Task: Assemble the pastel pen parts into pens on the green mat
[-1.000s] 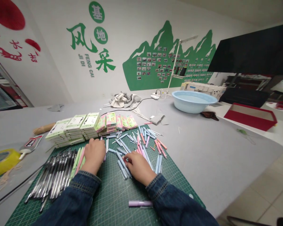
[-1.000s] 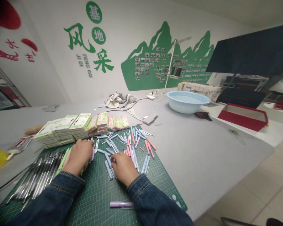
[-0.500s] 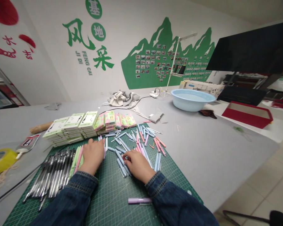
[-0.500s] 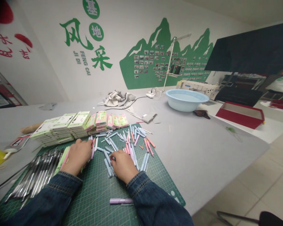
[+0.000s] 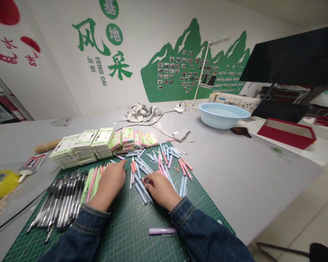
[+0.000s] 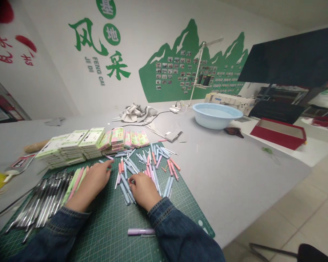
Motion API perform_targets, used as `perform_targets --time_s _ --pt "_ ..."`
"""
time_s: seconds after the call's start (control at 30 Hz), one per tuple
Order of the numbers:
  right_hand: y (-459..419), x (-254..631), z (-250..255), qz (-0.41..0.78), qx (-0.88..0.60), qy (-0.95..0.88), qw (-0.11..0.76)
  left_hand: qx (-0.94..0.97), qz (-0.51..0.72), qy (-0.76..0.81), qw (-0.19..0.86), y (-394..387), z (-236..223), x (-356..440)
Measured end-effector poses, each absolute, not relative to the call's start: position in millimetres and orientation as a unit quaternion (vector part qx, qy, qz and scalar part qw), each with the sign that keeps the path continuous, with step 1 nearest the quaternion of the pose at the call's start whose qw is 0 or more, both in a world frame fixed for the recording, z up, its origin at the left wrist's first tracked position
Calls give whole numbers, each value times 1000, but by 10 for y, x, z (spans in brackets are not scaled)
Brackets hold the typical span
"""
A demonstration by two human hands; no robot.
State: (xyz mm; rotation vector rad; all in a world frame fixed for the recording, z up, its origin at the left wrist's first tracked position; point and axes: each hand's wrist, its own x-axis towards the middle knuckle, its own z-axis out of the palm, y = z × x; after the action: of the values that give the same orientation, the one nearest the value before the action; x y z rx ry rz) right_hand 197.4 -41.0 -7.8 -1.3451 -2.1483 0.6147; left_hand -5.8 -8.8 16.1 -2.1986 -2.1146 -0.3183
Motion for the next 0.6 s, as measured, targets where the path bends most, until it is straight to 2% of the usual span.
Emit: perform_targets --time_s 0.17,0.4,0.6 --pt "-406 1974 -79 224 -495 -792 278 -729 -93 -678 0 -84 146 -123" --pt "-365 2023 -72 203 -512 -778 304 -776 -120 -619 -7 -92 -135 238" --pt "-213 2268 -51 140 -598 -717 331 -793 -176 -583 -12 -115 -198 258"
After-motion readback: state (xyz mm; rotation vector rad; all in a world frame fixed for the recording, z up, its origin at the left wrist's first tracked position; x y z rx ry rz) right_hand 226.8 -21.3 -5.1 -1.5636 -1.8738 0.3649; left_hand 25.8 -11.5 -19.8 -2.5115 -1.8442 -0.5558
